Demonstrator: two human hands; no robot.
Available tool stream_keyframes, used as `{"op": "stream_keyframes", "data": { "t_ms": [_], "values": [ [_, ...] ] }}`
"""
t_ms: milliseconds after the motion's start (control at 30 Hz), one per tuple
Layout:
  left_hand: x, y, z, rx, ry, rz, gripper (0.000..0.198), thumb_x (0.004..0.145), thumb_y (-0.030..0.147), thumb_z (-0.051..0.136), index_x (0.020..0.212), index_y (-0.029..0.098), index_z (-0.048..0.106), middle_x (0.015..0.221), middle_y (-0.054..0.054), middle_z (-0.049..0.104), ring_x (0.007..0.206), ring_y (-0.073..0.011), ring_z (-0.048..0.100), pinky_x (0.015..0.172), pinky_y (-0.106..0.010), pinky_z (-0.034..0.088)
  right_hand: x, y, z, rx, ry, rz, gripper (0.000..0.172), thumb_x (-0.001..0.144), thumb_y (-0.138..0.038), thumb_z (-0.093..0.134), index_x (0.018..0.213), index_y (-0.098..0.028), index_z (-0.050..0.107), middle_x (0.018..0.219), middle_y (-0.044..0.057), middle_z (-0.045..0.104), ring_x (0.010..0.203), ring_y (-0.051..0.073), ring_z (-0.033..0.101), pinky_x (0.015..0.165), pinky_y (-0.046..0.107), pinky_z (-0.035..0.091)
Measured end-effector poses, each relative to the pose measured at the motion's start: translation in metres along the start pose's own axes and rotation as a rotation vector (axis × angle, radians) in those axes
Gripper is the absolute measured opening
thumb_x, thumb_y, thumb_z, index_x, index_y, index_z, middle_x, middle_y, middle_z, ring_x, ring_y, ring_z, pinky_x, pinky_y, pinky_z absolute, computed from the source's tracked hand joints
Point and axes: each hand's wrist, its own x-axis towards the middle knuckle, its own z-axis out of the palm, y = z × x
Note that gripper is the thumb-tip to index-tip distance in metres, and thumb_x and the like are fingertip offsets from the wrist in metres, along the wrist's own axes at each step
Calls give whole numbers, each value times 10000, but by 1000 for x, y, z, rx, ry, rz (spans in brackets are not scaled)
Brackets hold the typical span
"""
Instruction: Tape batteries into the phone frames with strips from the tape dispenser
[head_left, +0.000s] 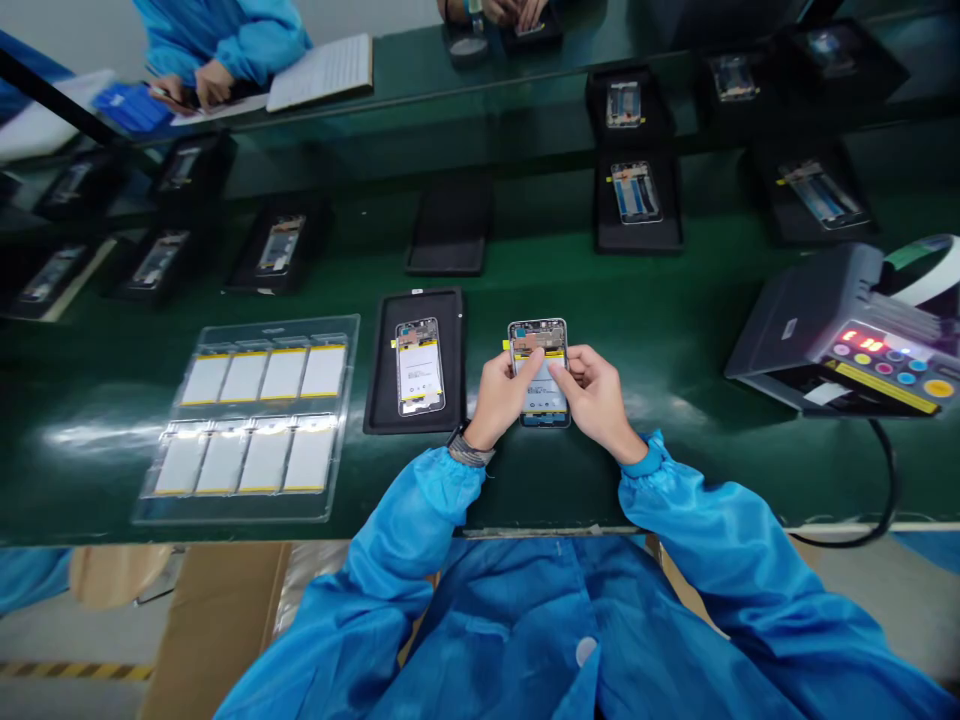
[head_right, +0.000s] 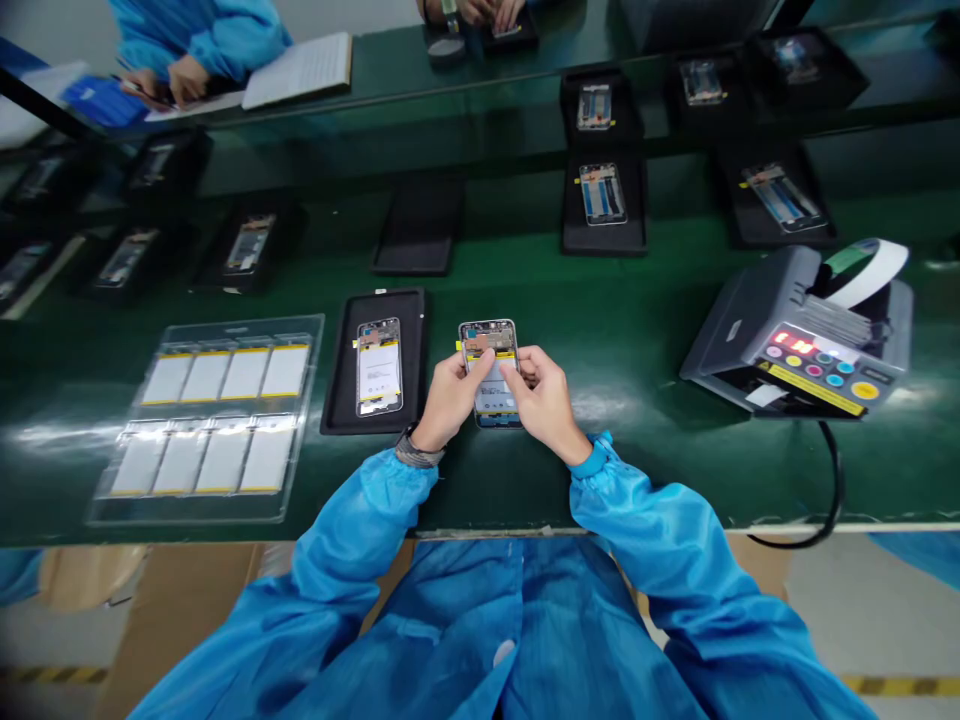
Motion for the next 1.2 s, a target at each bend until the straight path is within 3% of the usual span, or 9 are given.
{"op": "stream_keyframes", "data": {
  "t_ms": [267,467,733,1200],
  "values": [
    [-3,-1,2,38,64,29,457,801,565,783,916,126,728,850,-58,740,732,-165,655,632,-253,509,0,2,2,41,-25,2,366,850,-545,772,958,-227,626,816,23,728,690,187,670,671,322,542],
    [-7,-5,10,86,110,65,426,826,552,765,866,136,683,780,-37,689,670,-144,601,580,-241,468,3,8,2,-55,67,16,444,841,-640,735,815,-228,573,666,-4,644,573,150,577,514,266,431],
    [-13,-4,15,134,131,119,360,853,504,742,904,151,694,811,-39,691,713,-159,607,615,-244,466,2,10,0,-189,97,-49,434,887,-642,685,814,-230,573,678,4,633,555,142,537,500,268,377],
    [-16,-3,13,131,106,154,371,856,507,748,944,153,681,840,-52,697,726,-166,619,641,-254,490,0,2,-3,-195,83,-97,509,907,-656,663,711,-227,472,568,-36,474,516,106,381,493,263,303]
  ]
}}
